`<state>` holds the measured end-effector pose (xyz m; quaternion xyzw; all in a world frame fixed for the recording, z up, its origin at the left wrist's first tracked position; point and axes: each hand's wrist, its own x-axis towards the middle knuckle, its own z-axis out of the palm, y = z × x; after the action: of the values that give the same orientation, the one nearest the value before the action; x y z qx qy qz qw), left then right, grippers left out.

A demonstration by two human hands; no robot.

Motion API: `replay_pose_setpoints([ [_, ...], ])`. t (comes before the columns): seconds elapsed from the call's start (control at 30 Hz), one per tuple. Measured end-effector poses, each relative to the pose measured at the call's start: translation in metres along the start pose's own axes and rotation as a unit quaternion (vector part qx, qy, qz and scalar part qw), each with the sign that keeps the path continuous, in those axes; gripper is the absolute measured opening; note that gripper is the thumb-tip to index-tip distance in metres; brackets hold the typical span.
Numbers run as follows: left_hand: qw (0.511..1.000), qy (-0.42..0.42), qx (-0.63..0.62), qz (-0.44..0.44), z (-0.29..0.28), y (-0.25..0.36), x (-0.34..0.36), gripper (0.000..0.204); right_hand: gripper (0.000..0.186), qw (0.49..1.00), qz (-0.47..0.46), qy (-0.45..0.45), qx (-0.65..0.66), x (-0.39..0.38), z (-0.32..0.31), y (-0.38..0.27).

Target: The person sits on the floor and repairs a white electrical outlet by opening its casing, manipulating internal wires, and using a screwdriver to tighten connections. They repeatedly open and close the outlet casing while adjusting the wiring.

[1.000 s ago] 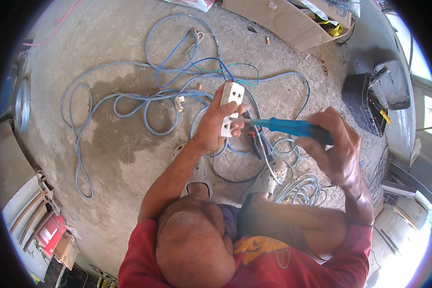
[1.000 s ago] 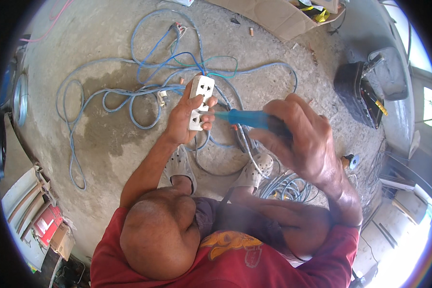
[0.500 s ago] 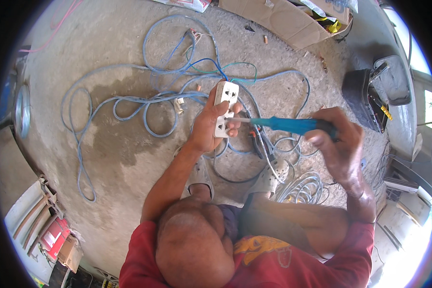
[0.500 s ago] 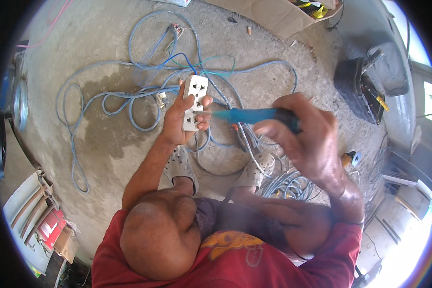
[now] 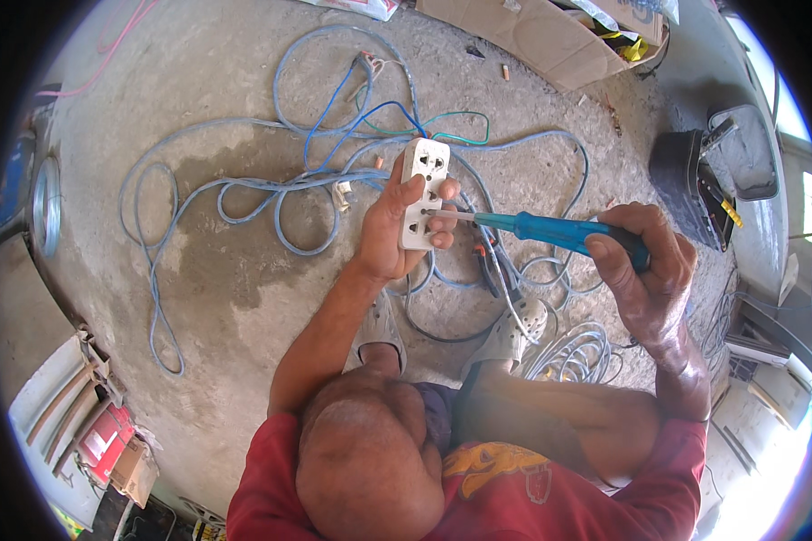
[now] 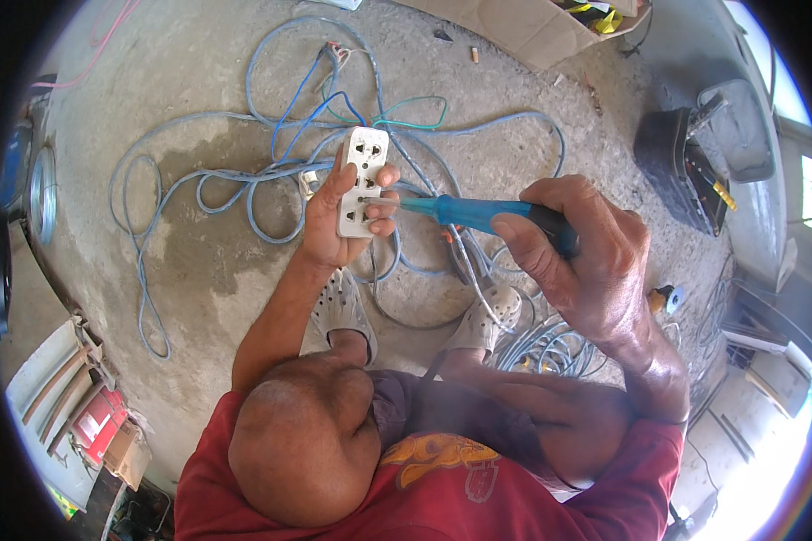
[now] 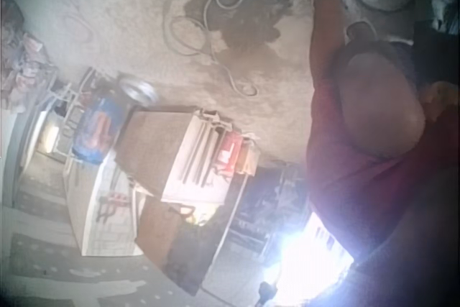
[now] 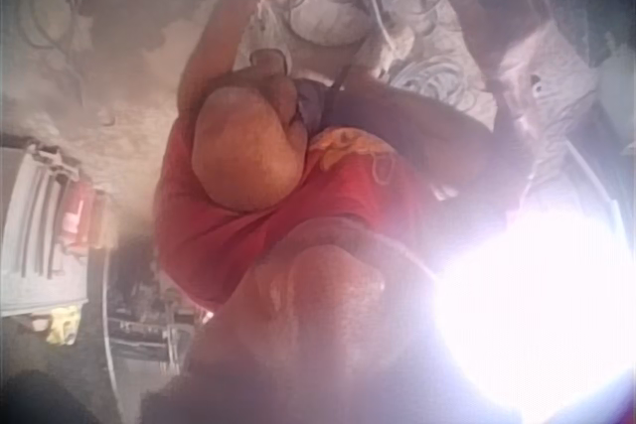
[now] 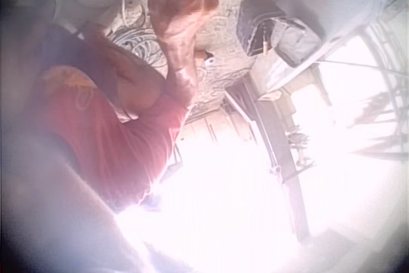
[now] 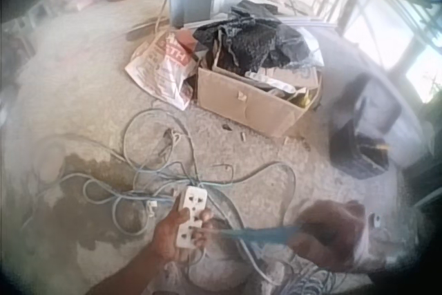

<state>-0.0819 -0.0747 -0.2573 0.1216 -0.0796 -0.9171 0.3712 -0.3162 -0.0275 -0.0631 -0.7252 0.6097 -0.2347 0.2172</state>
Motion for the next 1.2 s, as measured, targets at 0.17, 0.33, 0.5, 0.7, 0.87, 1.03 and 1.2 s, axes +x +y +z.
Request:
replay_pose_setpoints([
  [0.17, 1.000, 0.004, 0.029, 0.000, 0.007, 0.000, -0.002, 0.037, 0.030, 0.996, -0.082, -0.013, -0.043, 0.000, 0.000, -0.001],
  [0.33, 0.998, 0.020, 0.055, -0.003, 0.006, 0.000, -0.001, 0.038, 0.036, 0.975, -0.199, -0.044, -0.092, 0.006, -0.003, -0.005],
  [0.5, 0.990, 0.051, 0.131, -0.001, 0.003, -0.004, -0.001, 0.041, 0.044, 0.971, -0.176, -0.096, -0.127, -0.001, 0.000, -0.014],
  [0.7, 0.988, 0.072, 0.135, 0.021, -0.002, -0.004, 0.000, 0.044, 0.039, 0.994, -0.061, -0.094, -0.009, -0.002, 0.011, -0.014],
  [0.87, 0.987, 0.081, 0.139, -0.006, 0.001, -0.012, -0.002, 0.049, 0.032, 0.993, -0.090, -0.078, -0.012, -0.008, 0.012, -0.008],
  [1.03, 0.984, 0.083, 0.158, 0.021, -0.007, -0.007, -0.008, 0.071, 0.028, 0.986, -0.090, -0.087, -0.109, -0.018, 0.017, -0.008],
  [1.2, 0.976, 0.093, 0.192, 0.042, -0.009, -0.009, -0.017, 0.080, 0.023, 0.986, -0.030, -0.135, -0.095, -0.026, 0.023, -0.007],
])
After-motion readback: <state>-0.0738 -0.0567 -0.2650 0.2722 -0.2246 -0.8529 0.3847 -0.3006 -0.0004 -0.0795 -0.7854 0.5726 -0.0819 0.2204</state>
